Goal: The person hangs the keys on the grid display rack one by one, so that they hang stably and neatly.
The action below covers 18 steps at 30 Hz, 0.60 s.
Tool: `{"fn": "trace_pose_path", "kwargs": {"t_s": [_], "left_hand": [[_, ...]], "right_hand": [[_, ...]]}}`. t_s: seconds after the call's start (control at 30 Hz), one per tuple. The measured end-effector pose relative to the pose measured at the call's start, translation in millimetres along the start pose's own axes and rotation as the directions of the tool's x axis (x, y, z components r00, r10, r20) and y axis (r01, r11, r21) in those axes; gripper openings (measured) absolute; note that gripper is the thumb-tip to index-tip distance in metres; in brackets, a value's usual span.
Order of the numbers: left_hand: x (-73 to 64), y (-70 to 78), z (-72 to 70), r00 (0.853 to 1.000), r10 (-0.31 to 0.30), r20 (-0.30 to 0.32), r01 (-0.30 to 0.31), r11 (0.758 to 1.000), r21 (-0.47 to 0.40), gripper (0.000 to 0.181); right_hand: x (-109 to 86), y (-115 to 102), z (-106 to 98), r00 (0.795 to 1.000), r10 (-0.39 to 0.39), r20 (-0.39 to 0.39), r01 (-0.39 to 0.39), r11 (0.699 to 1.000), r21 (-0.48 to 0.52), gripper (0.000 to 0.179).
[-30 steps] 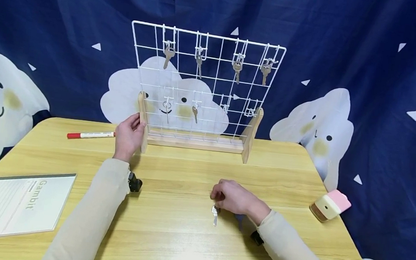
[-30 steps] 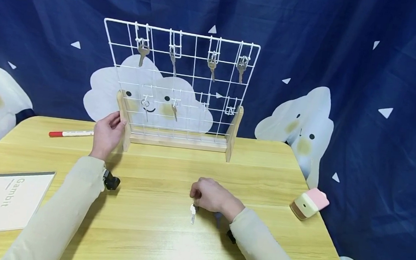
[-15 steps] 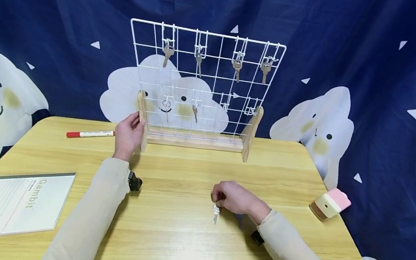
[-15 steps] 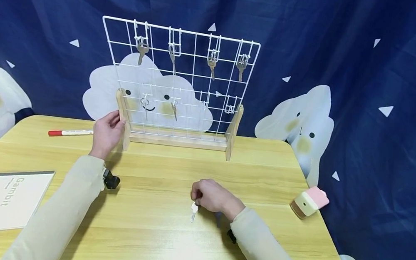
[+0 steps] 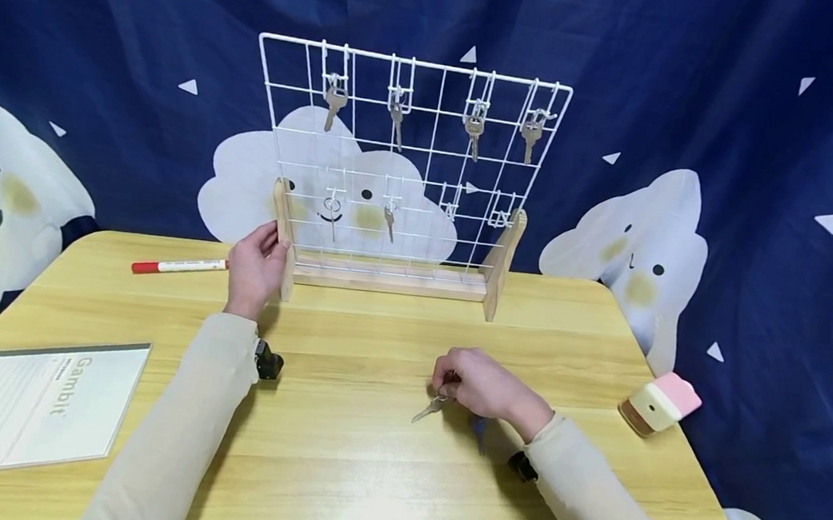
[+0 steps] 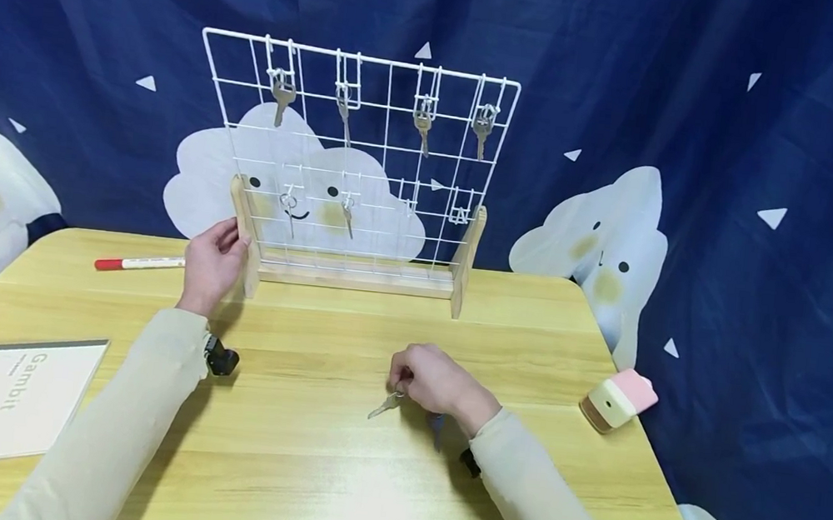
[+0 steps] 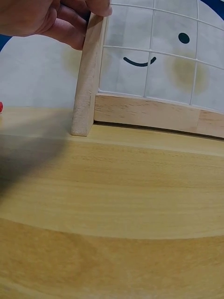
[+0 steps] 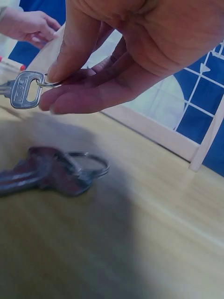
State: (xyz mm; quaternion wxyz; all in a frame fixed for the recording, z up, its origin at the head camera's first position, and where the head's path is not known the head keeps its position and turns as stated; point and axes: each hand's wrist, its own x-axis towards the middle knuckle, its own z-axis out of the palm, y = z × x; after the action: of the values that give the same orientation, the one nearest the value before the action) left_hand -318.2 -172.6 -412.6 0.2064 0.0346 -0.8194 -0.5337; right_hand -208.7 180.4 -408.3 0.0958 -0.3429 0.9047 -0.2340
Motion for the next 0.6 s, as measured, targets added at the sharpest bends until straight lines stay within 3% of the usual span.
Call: {"fn": "trace_pose_path", "kwargs": {"t_s": [0.3,0.6], "left_hand": [[0.4,-0.4,0.7,1.000,0.006,-0.011,-0.006,1.000,-0.007,0.040],[0.4,-1.8,0.4,1.000,0.000,-0.012,0.000,1.000,0.003,0.041]], "right_hand": [[2.9,-1,-10,0.998,-0.029,-0.050,0.031,0.999,0.040,0.016],[11.6,-3,-22,0.988,-0.033,-0.149,0.047,0.995,0.086,0.014]]}}
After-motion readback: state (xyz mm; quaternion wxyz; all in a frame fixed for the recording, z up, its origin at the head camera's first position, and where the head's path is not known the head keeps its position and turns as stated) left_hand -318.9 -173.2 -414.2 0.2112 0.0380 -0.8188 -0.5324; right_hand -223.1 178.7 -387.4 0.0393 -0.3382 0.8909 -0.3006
